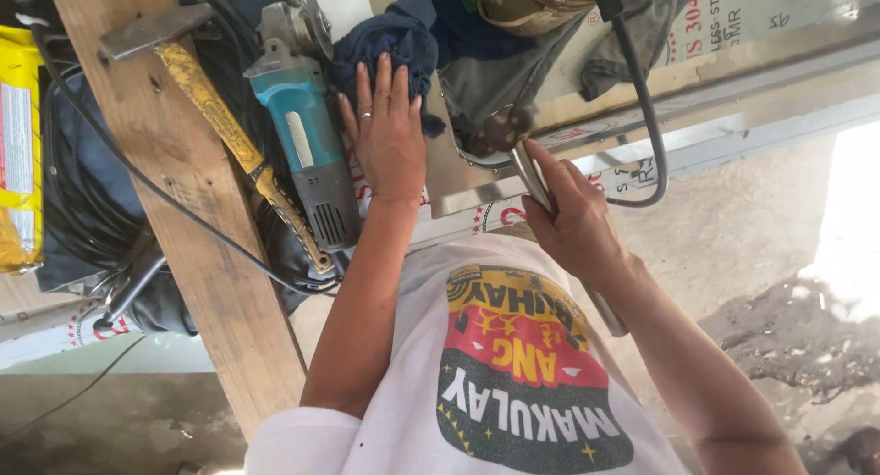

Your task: The person holds a metal rod against a steel frame and hammers it, then dips the rod into a bucket of dark liquid and wipes it with a cloth. They later work on the rod with a file and a green-handled tool while it rests near the bucket.

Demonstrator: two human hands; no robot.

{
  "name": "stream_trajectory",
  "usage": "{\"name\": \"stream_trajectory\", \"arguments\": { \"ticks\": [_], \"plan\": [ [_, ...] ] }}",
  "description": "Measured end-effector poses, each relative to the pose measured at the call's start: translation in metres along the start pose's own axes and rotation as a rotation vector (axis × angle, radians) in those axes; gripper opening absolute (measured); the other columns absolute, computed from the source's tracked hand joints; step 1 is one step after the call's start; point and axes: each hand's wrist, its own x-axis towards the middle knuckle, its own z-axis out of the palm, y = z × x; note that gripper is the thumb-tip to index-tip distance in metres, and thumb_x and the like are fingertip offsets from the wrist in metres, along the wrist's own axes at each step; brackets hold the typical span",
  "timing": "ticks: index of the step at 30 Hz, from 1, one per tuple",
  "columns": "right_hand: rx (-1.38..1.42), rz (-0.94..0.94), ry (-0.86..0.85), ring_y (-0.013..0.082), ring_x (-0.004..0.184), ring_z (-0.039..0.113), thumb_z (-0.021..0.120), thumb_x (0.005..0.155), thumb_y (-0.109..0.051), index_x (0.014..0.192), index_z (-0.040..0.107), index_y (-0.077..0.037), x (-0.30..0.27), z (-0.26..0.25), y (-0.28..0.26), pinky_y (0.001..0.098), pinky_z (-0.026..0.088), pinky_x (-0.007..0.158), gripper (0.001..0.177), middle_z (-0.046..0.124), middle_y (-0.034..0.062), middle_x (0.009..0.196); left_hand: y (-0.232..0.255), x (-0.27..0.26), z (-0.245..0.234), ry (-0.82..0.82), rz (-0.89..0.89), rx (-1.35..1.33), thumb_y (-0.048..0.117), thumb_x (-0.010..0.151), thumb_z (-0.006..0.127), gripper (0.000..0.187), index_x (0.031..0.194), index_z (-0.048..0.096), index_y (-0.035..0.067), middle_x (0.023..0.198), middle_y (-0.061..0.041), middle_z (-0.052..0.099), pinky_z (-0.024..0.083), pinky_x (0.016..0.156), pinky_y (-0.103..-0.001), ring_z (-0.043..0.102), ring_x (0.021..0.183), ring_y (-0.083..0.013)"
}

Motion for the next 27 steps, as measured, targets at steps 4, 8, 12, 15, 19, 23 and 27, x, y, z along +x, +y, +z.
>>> {"name": "stream_trajectory", "arguments": {
  "ticks": [4, 8, 12, 15, 19, 23, 27],
  "plan": [
    [-0.042, -0.065, -0.045, 0.034, 0.079, 0.066, 0.068, 0.091, -0.002, 0.156, 0.042, -0.008, -0.009, 0.018, 0.013, 0.0448, 0.054, 0.068, 0.07, 0.062, 0.0186, 0.099, -0.001, -0.004, 0.005, 0.003, 0.023, 0.032, 0.032, 0.108, 0.062, 0.045, 0.15, 0.056, 0.015, 0.166, 0.0, 0.037, 0.02, 0.128, -0.052, 0.029, 0.155, -0.0254],
    [-0.082, -0.103, -0.025, 0.0363, 0.082, 0.068, 0.068, 0.091, -0.002, 0.156, 0.042, -0.009, -0.007, 0.025, 0.01, 0.0449, 0.057, 0.069, 0.071, 0.063, 0.0201, 0.106, 0.0, -0.002, 0.005, 0.004, 0.007, 0.023, 0.033, 0.11, 0.059, 0.043, 0.151, 0.056, 0.018, 0.166, 0.002, 0.037, 0.019, 0.129, -0.051, 0.029, 0.155, -0.0239],
    [-0.017, -0.02, -0.056, 0.0263, 0.077, 0.07, 0.069, 0.093, -0.005, 0.154, 0.043, -0.01, -0.001, 0.027, 0.02, 0.0405, 0.058, 0.065, 0.067, 0.066, 0.0153, 0.098, 0.002, -0.004, 0.0, -0.024, -0.024, 0.009, 0.035, 0.111, 0.056, 0.042, 0.151, 0.055, 0.019, 0.165, 0.004, 0.037, 0.019, 0.13, -0.049, 0.029, 0.155, -0.0228],
    [0.076, 0.216, -0.089, 0.0169, 0.071, 0.07, 0.07, 0.097, -0.012, 0.152, 0.044, -0.009, 0.008, 0.009, 0.022, 0.0362, 0.06, 0.061, 0.061, 0.072, 0.0112, 0.093, 0.007, 0.003, 0.004, -0.038, -0.072, 0.041, 0.034, 0.111, 0.054, 0.042, 0.15, 0.054, 0.019, 0.165, 0.005, 0.038, 0.02, 0.128, -0.049, 0.031, 0.154, -0.0235],
    [0.409, 0.41, -0.044, 0.0108, 0.067, 0.067, 0.061, 0.1, -0.015, 0.159, 0.037, -0.008, 0.013, -0.015, 0.02, 0.0315, 0.06, 0.053, 0.064, 0.071, 0.0093, 0.095, 0.01, 0.011, 0.007, -0.02, -0.126, 0.073, 0.035, 0.111, 0.053, 0.041, 0.149, 0.053, 0.017, 0.163, 0.002, 0.04, 0.023, 0.125, -0.051, 0.033, 0.152, -0.0257],
    [0.139, 0.495, -0.119, 0.0116, 0.055, 0.057, 0.056, 0.105, -0.02, 0.159, 0.039, -0.009, 0.017, -0.022, 0.03, 0.0288, 0.048, 0.045, 0.057, 0.063, 0.0092, 0.086, 0.009, 0.015, 0.017, 0.071, -0.101, 0.085, 0.036, 0.113, 0.051, 0.04, 0.148, 0.052, 0.017, 0.163, -0.001, 0.04, 0.025, 0.123, -0.054, 0.033, 0.153, -0.0274],
    [0.872, 0.728, -0.108, 0.0043, 0.05, 0.046, 0.05, 0.106, -0.023, 0.156, 0.044, -0.013, 0.019, -0.017, 0.027, 0.0234, 0.041, 0.039, 0.052, 0.054, -0.0001, 0.076, 0.01, 0.015, 0.011, 0.066, -0.111, 0.099, 0.035, 0.114, 0.049, 0.04, 0.148, 0.052, 0.016, 0.162, -0.002, 0.042, 0.024, 0.123, -0.055, 0.033, 0.153, -0.0273]
  ]
}}
